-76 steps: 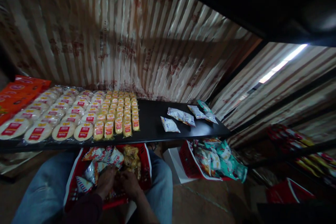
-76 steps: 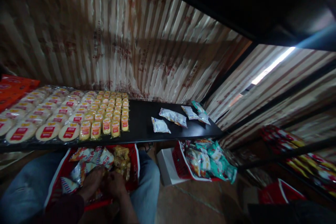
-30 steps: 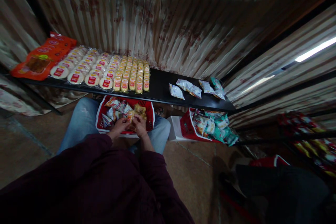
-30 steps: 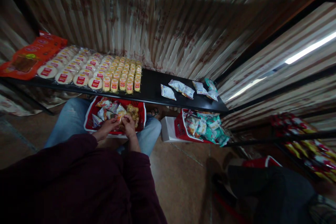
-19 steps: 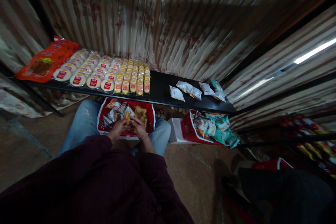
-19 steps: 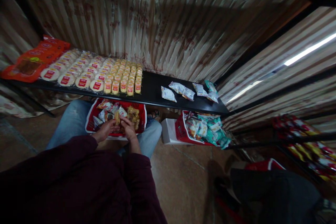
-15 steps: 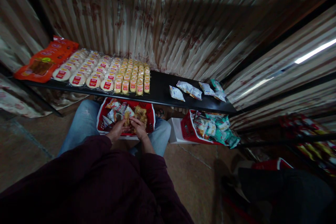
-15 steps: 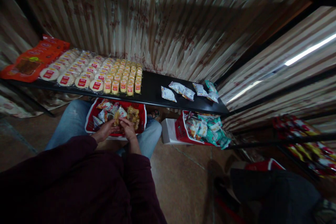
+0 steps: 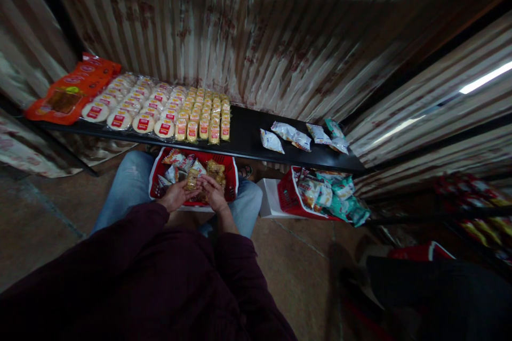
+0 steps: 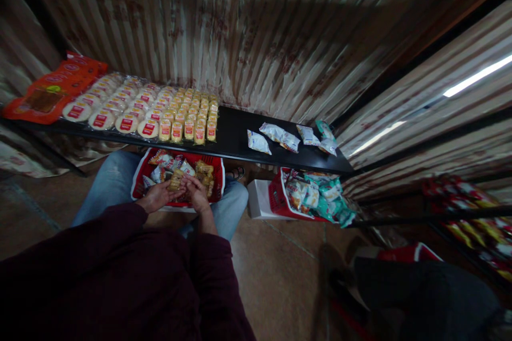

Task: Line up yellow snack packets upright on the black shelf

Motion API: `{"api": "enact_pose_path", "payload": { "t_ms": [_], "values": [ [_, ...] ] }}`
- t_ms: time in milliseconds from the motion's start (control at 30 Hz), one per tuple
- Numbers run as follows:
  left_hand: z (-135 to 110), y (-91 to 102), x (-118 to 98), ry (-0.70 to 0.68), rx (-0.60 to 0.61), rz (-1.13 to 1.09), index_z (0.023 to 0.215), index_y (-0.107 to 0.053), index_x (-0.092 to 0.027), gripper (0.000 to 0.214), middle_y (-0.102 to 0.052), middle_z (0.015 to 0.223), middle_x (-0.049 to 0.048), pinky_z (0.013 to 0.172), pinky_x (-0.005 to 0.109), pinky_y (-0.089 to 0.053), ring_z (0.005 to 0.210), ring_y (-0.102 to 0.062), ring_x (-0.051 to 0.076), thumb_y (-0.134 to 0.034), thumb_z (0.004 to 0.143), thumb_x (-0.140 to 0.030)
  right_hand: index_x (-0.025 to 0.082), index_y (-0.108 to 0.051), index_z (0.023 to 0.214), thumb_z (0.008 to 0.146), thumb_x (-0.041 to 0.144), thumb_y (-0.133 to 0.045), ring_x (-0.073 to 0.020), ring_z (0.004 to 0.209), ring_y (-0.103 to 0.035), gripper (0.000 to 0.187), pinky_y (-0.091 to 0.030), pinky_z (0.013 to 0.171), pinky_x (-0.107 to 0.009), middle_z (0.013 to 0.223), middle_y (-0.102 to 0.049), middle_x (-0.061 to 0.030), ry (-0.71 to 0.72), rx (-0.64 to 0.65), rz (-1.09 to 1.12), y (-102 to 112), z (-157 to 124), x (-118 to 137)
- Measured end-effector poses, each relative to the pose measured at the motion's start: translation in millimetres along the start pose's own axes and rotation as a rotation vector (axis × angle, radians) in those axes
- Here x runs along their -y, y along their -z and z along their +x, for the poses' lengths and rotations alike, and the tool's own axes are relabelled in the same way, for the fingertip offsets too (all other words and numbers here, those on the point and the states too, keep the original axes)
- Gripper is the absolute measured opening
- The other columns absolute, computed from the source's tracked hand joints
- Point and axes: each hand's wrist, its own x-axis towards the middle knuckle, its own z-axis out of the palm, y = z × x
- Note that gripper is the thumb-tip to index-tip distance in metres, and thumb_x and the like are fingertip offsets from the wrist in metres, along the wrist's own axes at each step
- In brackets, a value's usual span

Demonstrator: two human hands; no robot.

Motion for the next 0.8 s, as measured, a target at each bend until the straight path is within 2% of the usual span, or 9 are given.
{"api": "enact_pose_path", "payload": {
  "t_ms": [167,467,600,800],
  "values": [
    [-2,-0.3,-1,0.017,0.011,0.001,0.116,-0.054,-0.006,0.031,-0.07,0.1,0.0179,0.085,0.04,-0.056,0.093,-0.069,0.023,-0.038,0.092,-0.018,0.021,-0.071,0.094,0.063,0.034,-0.08,-0.0164,0.084,-0.067,0.035,-0.053,0.082,-0.031,0.092,-0.073,-0.0028,0.005,0.04,0.067,0,-1,2],
    [-7,-1.5,-6,0.057,0.032,-0.012,0.118,-0.054,-0.006,0.035,-0.07,0.101,0.0177,0.085,0.038,-0.056,0.096,-0.069,0.023,-0.033,0.094,-0.021,0.02,-0.07,0.096,0.066,0.035,-0.077,-0.0188,0.094,-0.066,0.035,-0.052,0.086,-0.034,0.101,-0.073,-0.0052,-0.035,0.056,0.061,-6,-5,10],
    [-6,0.8,-7,0.059,0.027,-0.035,0.119,-0.055,-0.006,0.036,-0.071,0.095,0.0163,0.083,0.038,-0.056,0.094,-0.069,0.023,-0.033,0.094,-0.022,0.021,-0.069,0.096,0.07,0.034,-0.075,-0.0182,0.094,-0.066,0.03,-0.052,0.086,-0.033,0.1,-0.072,-0.0049,-0.038,0.044,0.031,-6,-4,9],
    [-6,4.0,-10,0.056,-0.002,-0.086,0.116,-0.056,-0.006,0.034,-0.071,0.084,0.013,0.077,0.03,-0.057,0.086,-0.071,0.02,-0.035,0.093,-0.02,0.02,-0.071,0.09,0.067,0.034,-0.077,-0.0155,0.086,-0.067,0.027,-0.052,0.08,-0.029,0.093,-0.073,-0.0042,-0.031,0.027,0.048,-1,-2,4]
  ]
}}
